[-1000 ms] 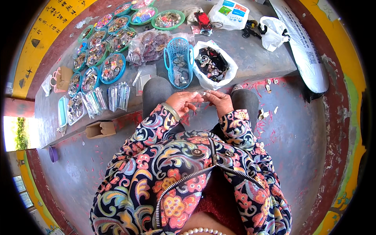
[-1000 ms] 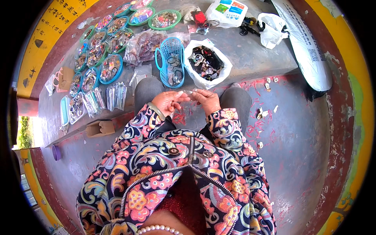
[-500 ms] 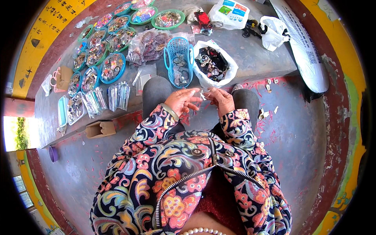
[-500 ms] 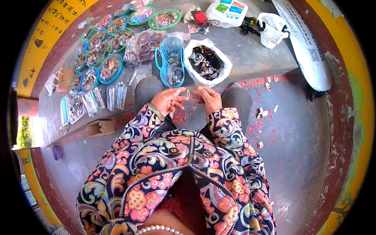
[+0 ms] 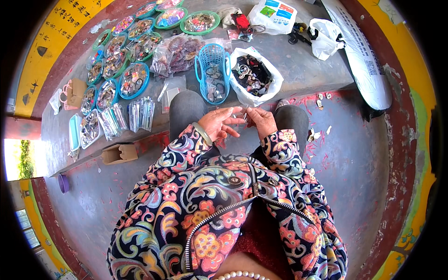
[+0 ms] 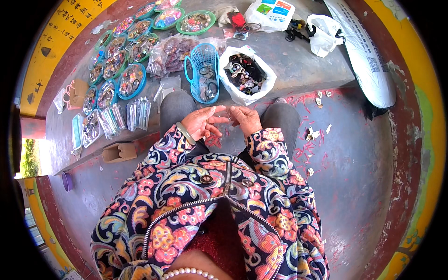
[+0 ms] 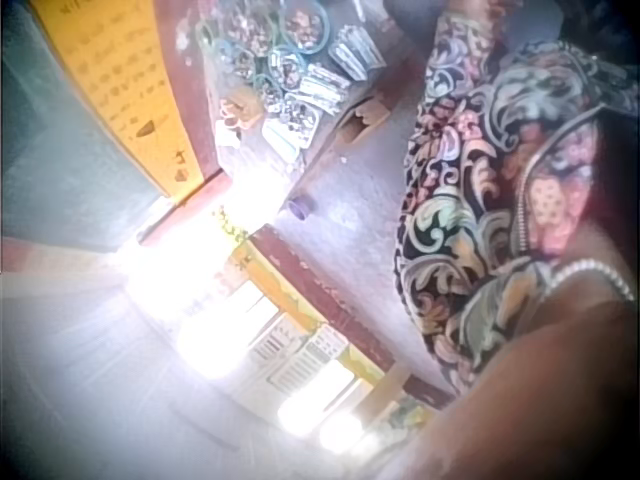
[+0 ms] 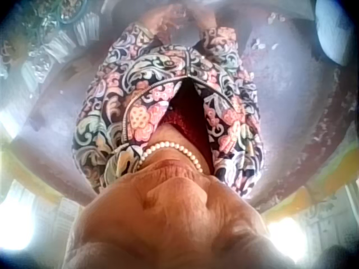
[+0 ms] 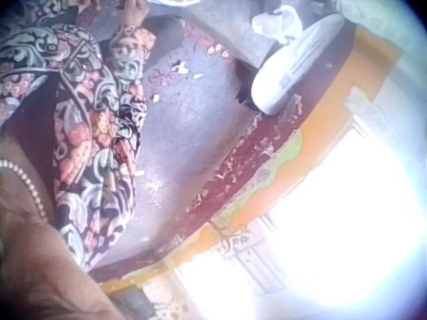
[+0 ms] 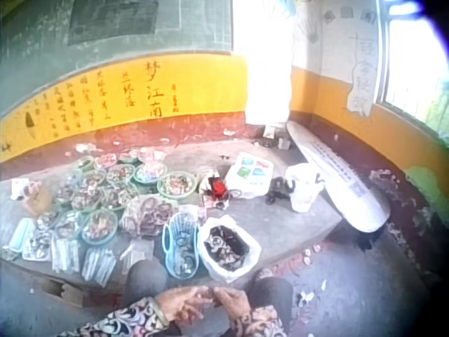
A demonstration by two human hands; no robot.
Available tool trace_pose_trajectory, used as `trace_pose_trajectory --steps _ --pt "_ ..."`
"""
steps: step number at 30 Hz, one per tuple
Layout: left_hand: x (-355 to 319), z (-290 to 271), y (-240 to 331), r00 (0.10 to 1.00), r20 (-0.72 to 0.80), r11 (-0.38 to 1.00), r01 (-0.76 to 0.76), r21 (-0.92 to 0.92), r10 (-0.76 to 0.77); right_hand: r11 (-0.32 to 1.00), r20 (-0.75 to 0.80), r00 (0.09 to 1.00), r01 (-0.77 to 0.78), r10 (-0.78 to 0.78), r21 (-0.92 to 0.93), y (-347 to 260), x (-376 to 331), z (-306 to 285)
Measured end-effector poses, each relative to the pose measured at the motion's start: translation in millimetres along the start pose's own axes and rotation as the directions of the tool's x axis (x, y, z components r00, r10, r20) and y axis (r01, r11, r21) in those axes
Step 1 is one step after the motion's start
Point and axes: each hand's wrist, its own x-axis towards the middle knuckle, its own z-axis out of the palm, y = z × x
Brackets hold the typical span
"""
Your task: The person sits on the floor and repeatedly picks up small keychains from a white bag, places them into clear plastic bags, and seals them. The packaged keychains are then placed into a blue basket. The person handles the items one at a time throughout the clip.
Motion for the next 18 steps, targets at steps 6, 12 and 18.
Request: trace_pose_trajectory --steps 6,12,18 --pt "-1.6 -3.0 -0.7 0.999 -0.006 0.998 0.040 0.043 -0.040 0.998 -0.044 0.998 -0.031 0.034 0.061 -4.0 -1.0 1.7" --pt "2.1 -2.9 -4.0 0.998 0.054 0.999 0.029 0.019 -0.030 0.999 -0.104 0.995 -0.017 0.014 -0.035 -8.8 -3.4 2.2" --pt "4.3 -12.2 -5.8 0.995 0.095 0.990 -0.010 -0.138 0.024 0.997 -0.009 0.997 -0.076 0.076 0.027 -8.9 -2.1 2.8"
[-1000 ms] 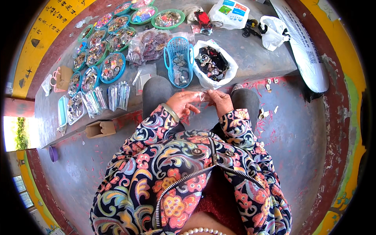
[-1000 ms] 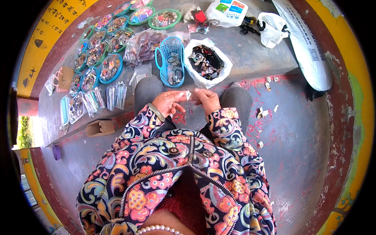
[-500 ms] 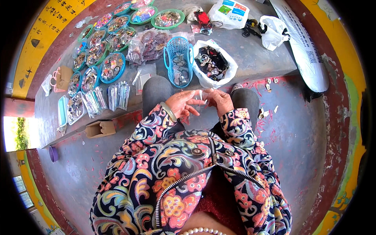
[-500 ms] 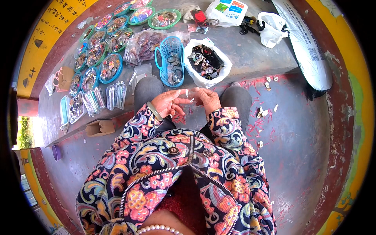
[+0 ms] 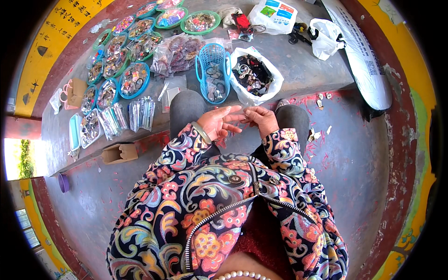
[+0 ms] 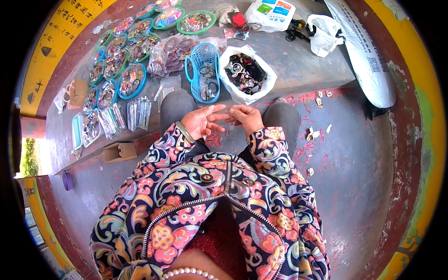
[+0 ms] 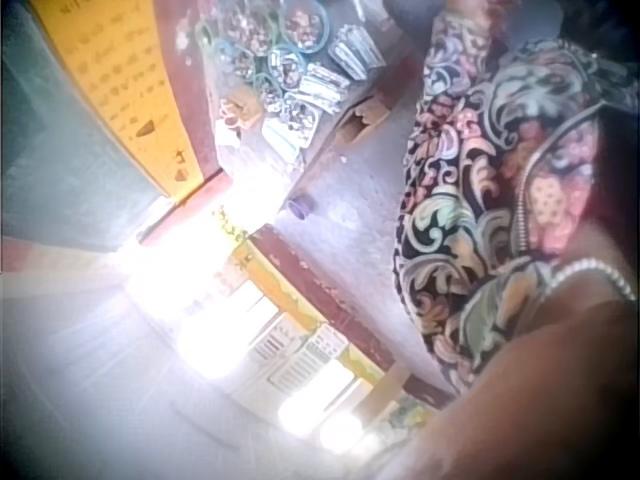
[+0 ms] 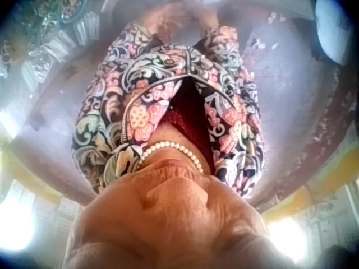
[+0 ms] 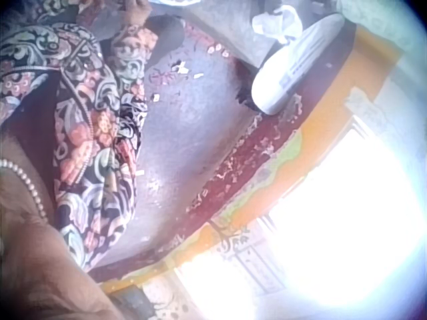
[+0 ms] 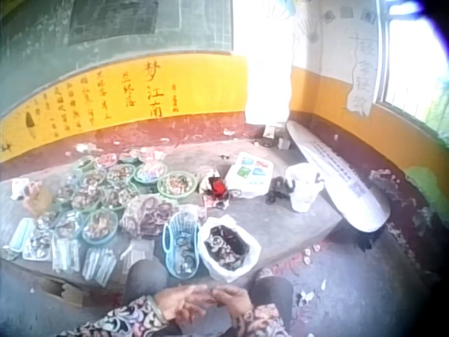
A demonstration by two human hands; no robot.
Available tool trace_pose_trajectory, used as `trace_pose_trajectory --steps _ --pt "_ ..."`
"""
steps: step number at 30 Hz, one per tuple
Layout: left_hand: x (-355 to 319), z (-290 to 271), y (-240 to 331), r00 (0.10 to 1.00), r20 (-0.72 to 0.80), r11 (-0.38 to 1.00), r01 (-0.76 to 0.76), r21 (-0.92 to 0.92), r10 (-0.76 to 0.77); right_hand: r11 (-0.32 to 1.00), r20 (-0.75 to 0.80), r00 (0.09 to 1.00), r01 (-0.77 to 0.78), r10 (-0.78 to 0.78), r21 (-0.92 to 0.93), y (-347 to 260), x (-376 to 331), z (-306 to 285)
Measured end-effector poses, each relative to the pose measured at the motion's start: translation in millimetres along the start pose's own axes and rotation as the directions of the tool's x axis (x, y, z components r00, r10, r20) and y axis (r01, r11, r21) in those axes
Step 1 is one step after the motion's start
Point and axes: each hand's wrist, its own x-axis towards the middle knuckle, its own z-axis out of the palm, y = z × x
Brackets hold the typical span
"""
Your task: The person sits on the floor and repeatedly picks up small keychains from a white bag, places them into clear plastic bags, and seals them. The packaged keychains are then placed into a blue basket. The person handles the items one at a time throughout the clip.
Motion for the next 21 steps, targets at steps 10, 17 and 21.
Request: trace_pose_trajectory --steps 10,17,21 --pt "-1.1 0.3 3.0 0.999 -0.036 1.000 -0.023 0.015 0.024 0.990 0.002 1.000 -0.011 0.011 -0.140 1.7 0.9 -1.6" --pt "-4.3 3.4 2.1 0.996 0.037 0.985 0.075 0.154 -0.082 0.999 0.039 0.999 -0.025 0.023 0.046 9.9 3.6 -4.5" --pt "-3.3 2.4 2.0 1.000 -0.015 0.968 0.023 0.250 -0.020 0.999 0.041 0.999 -0.011 0.009 0.045 17.6 7.5 -9.6"
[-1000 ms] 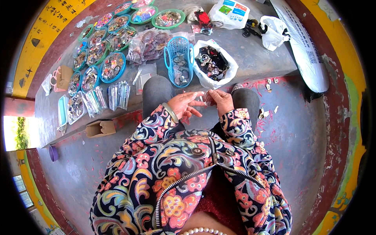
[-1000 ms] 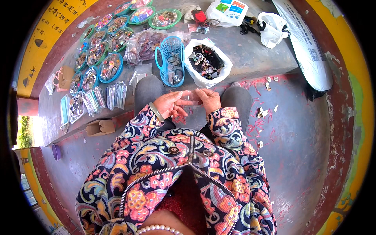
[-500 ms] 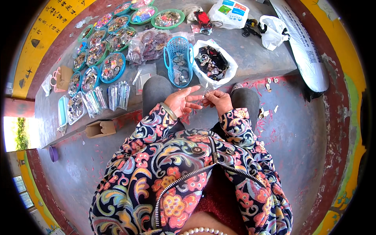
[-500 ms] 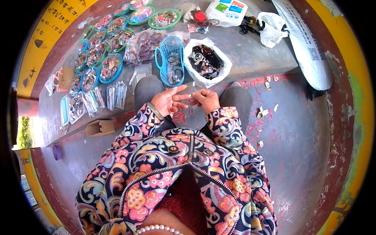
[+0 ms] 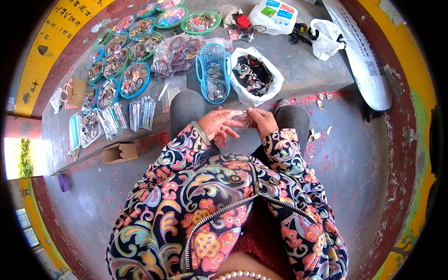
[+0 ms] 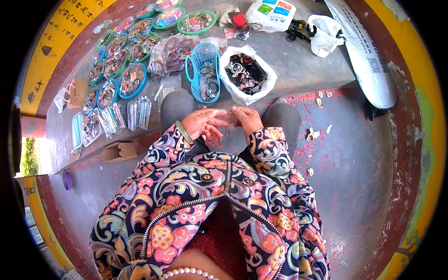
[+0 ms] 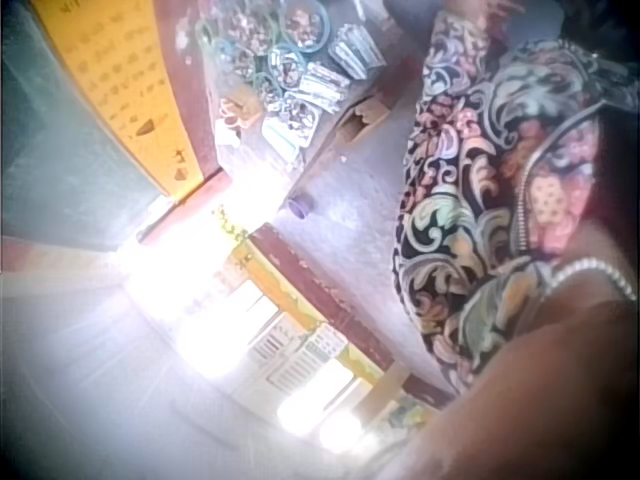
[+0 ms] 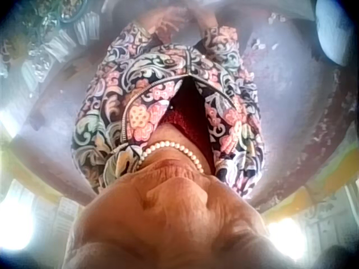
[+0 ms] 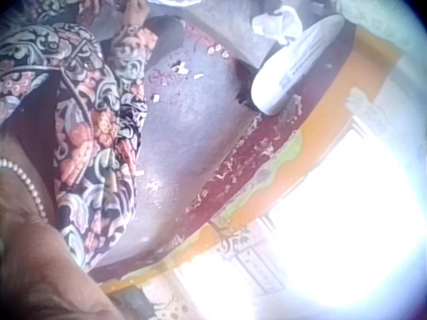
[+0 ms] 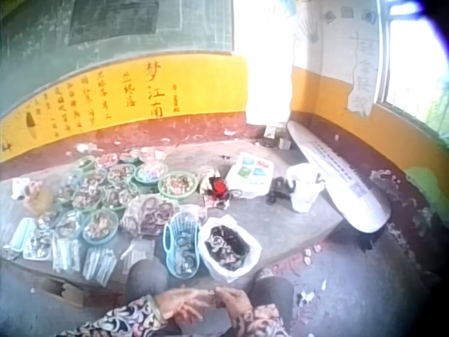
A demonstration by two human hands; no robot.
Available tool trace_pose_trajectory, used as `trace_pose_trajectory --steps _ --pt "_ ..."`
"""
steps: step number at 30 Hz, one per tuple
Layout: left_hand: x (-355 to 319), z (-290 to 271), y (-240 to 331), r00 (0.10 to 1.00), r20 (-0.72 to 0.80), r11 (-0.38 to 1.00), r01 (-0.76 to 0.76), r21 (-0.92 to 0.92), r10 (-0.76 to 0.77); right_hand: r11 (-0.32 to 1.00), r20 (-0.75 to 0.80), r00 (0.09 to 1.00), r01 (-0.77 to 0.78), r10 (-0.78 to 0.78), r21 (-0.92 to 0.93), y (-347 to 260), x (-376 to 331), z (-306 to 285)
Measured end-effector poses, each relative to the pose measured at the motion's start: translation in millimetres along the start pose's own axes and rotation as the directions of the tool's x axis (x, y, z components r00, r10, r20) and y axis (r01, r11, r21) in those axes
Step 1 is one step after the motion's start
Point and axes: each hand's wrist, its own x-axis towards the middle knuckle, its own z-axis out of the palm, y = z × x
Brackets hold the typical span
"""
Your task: The person sits on the floor and repeatedly picks up small keychains from a white bag, places them into clear plastic bags, and seals them. The packaged keychains are then placed into a blue basket. The person handles the items one at a time throughout the clip.
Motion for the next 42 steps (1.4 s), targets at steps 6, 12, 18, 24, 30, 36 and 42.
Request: trace_pose_trajectory --steps 6,12,18,24,30,36,42 --pt "-2.9 2.3 3.3 0.956 -0.115 0.928 -0.226 0.296 0.270 0.982 -0.124 0.991 0.066 -0.045 0.175 -2.5 0.7 -1.4" --pt "-1.3 4.7 -3.1 0.872 -0.187 0.824 -0.327 0.463 0.452 0.967 -0.113 0.991 0.097 -0.072 0.235 -3.9 2.2 0.2" --pt "-0.4 -0.9 -3.0 0.688 -0.005 0.275 -0.283 0.919 0.726 0.771 -0.130 0.842 0.403 -0.523 -0.493 -29.4 -13.5 17.4" --pt "-0.8 11.3 -6.3 0.817 0.159 -0.192 -0.061 0.980 0.554 0.261 0.320 0.799 0.497 -0.508 -0.827 -26.8 -32.4 35.4" --pt "4.7 19.0 -10.5 0.826 0.229 -0.204 -0.142 0.969 0.514 0.151 0.274 0.835 0.385 -0.476 -0.910 -12.7 -22.7 21.9" --pt "11.8 26.3 -16.2 0.504 -0.090 0.200 -0.168 0.965 0.859 0.045 0.312 0.727 0.426 -0.612 -0.904 -8.8 -17.7 17.6" --pt "36.1 4.9 -40.2 0.673 -0.212 0.487 -0.250 0.837 0.709 -0.138 0.433 0.660 0.450 -0.614 -0.882 -5.9 -20.9 22.0"
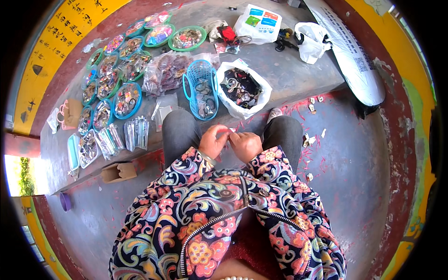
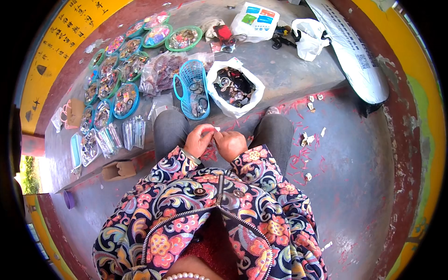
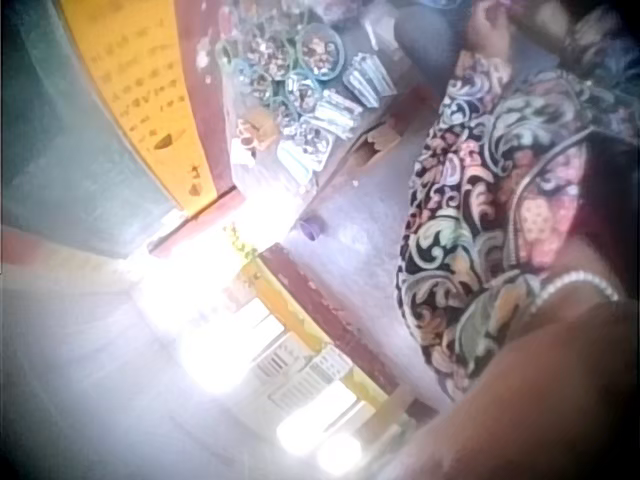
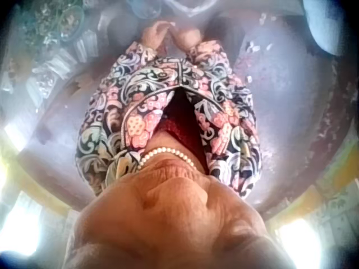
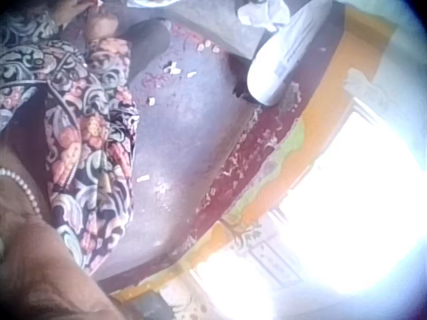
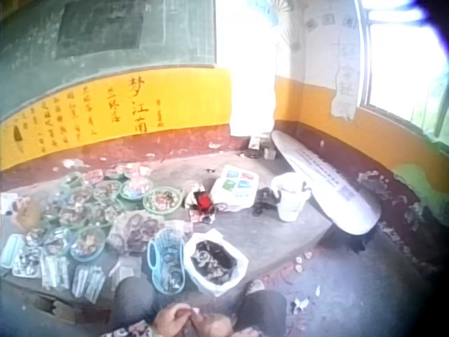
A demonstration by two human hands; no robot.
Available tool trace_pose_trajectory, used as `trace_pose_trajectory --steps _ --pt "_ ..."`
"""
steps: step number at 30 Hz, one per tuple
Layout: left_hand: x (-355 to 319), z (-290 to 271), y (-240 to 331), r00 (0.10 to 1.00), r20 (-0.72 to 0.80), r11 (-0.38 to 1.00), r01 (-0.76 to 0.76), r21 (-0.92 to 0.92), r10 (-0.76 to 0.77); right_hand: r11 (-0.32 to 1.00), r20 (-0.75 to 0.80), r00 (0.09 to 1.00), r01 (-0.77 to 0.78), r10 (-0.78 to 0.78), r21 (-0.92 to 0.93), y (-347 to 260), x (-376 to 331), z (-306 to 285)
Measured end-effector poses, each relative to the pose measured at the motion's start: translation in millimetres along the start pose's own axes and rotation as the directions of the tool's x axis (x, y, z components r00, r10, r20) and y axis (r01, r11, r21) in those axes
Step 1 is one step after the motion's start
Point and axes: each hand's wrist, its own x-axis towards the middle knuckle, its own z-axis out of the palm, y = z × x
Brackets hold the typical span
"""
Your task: The person sits on the floor and repeatedly picks up small keychains from a white bag, places them into clear plastic bags, and seals them. The packaged keychains are then placed into a blue basket. The person handles the items one at a time throughout the clip.
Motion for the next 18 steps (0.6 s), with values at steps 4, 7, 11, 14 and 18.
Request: trace_pose_trajectory --steps 4,7,11,14,18 --pt "0.9 7.9 -7.7 0.945 0.175 0.844 0.327 -0.426 -0.278 0.999 -0.016 0.999 0.052 -0.052 0.011 1.4 -1.2 3.5" --pt "2.2 15.0 -26.4 0.973 0.092 0.869 0.232 -0.438 -0.213 0.999 0.001 0.999 0.053 -0.053 0.004 2.2 -2.0 6.7" --pt "3.1 9.4 -34.7 0.987 0.066 0.969 0.157 -0.190 -0.147 0.999 0.060 0.998 0.029 -0.028 -0.016 3.5 -2.4 10.5" --pt "2.9 1.3 -25.5 0.973 0.082 0.974 0.221 -0.045 -0.217 1.000 0.105 0.994 -0.015 0.014 0.012 2.1 1.9 7.0" --pt "3.9 -1.6 -33.1 0.962 0.089 0.964 0.263 -0.041 -0.259 0.993 0.083 0.990 0.115 -0.118 0.039 28.9 20.7 -3.9"
